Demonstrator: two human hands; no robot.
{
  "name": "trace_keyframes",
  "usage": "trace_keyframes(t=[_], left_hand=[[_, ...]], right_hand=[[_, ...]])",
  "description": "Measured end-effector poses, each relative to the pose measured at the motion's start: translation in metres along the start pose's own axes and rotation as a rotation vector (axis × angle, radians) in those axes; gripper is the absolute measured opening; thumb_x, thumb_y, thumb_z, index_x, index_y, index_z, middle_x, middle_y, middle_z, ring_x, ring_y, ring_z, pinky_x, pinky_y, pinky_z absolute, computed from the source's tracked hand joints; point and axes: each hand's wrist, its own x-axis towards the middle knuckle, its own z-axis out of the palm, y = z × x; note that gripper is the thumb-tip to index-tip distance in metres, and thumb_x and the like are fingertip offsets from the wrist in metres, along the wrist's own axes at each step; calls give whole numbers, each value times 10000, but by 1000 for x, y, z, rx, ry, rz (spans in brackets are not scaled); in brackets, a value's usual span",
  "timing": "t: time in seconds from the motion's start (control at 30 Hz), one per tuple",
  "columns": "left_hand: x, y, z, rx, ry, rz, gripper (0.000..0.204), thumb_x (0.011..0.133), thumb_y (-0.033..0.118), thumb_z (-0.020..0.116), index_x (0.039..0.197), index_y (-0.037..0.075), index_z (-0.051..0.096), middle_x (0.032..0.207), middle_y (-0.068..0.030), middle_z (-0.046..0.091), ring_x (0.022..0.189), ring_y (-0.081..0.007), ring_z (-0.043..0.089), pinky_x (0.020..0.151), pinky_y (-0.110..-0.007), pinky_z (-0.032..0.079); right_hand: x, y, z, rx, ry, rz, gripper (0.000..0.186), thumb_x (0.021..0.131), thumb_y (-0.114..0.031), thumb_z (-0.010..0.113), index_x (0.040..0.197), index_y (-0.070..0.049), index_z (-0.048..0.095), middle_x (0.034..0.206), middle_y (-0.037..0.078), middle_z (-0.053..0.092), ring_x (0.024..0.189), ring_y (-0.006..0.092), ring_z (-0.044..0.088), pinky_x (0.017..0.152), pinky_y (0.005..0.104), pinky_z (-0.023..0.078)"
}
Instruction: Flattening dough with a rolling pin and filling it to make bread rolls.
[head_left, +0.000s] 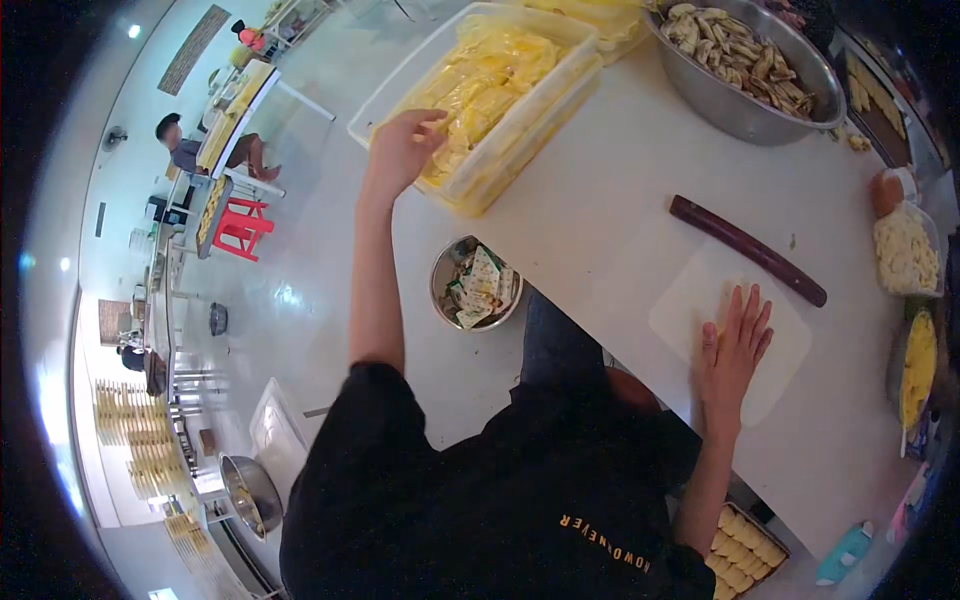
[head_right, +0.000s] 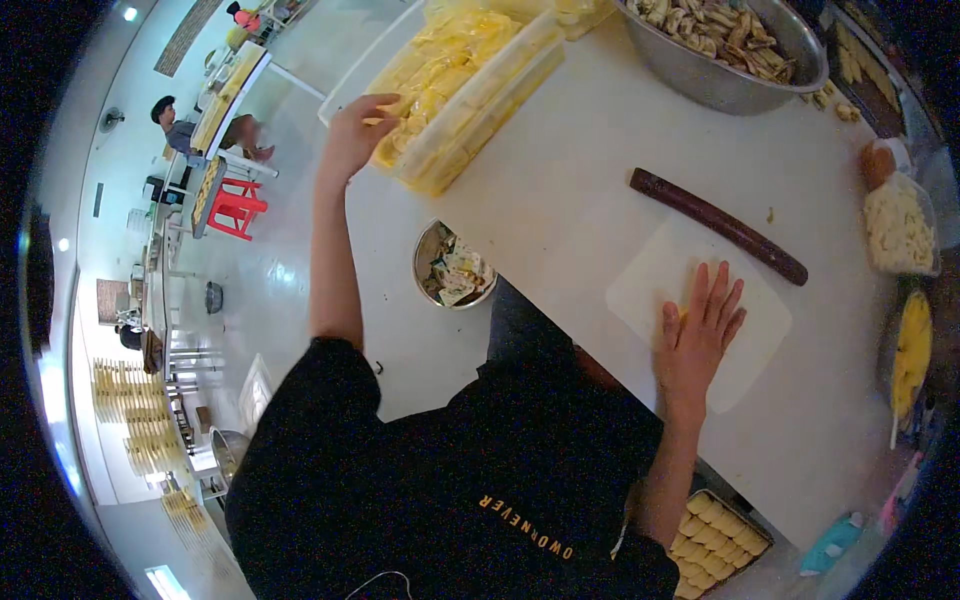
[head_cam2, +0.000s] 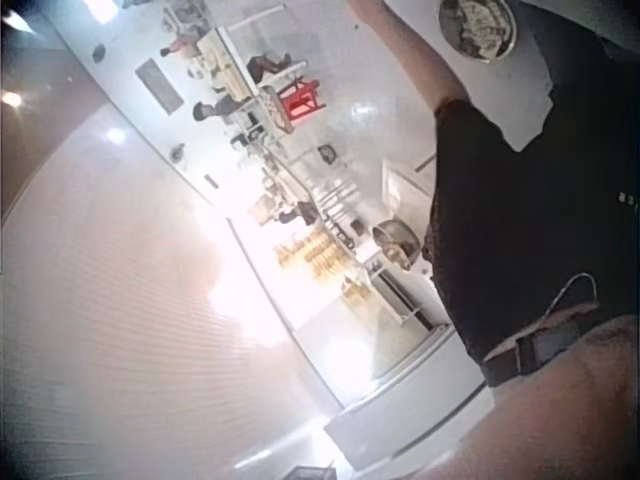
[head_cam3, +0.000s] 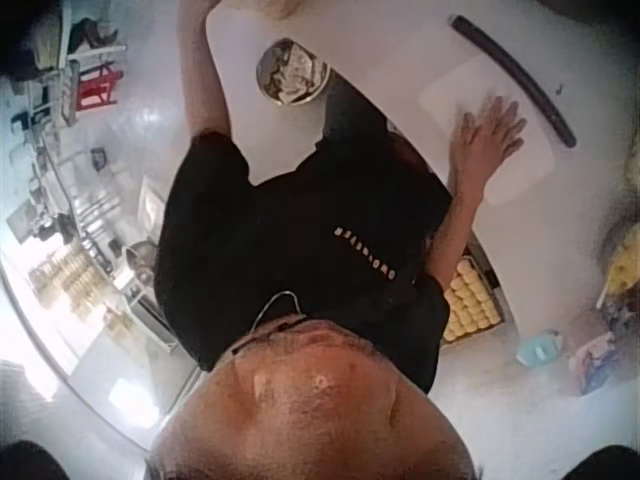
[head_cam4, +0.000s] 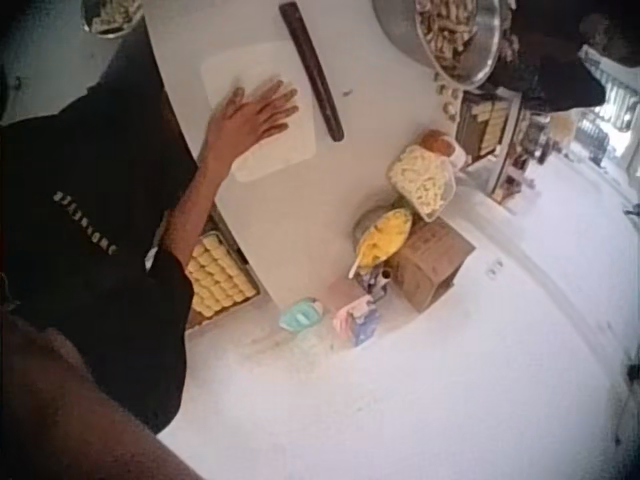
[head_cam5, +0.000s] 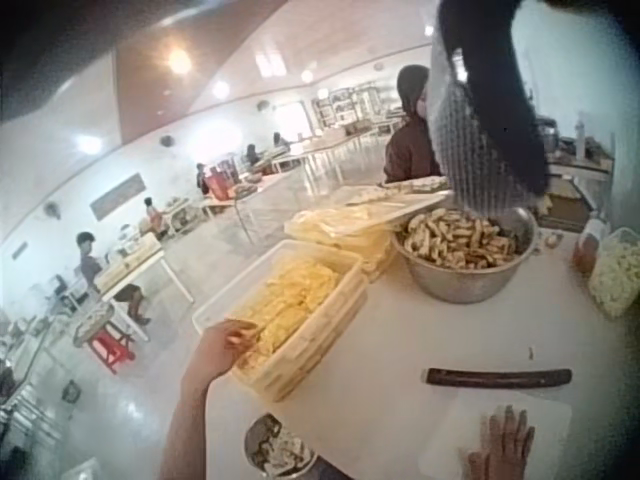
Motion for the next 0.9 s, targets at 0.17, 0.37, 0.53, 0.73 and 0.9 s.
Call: trace_keyframes(t=[0.17,0.37,0.53,0.73,0.9], left_hand=[[34,-25,24,468,-415,88,335,815,223,727,1110,70,683,1068,-153,692,957,-313,672,848,-390,516],[37,-26,3,337,52,253,238,836,144,716,1056,55,702,966,-140,713,865,-281,687,768,-359,530],[1,46,5,-351,11,57,160,875,76,700,1028,27,703,896,-72,701,804,-136,671,721,-272,530],[-117,189,144,-685,-740,144,195,861,24,716,1049,5,670,912,-50,705,882,-128,674,794,-275,550],[-157,206,195,-984,-798,75,372,857,6,708,1215,3,607,1123,-82,684,990,-147,659,866,-280,539]], right_hand=[[-6,7,-4,242,63,8,551,1030,-396,407,1487,-90,374,1595,118,259,1470,322,215,1198,499,123],[-25,40,-17,838,214,228,439,1028,-284,460,1396,-47,498,1511,104,427,1289,243,492,1108,392,354],[-11,15,-42,848,189,295,363,1014,-168,507,1338,-11,552,1344,88,566,1163,198,569,1017,331,428],[9,-23,-45,1007,53,158,253,962,-96,616,1196,-12,662,1087,76,668,970,142,615,808,264,515],[-2,21,-58,1058,157,366,194,931,-94,663,1100,-9,705,1048,66,673,944,129,612,749,258,514]])
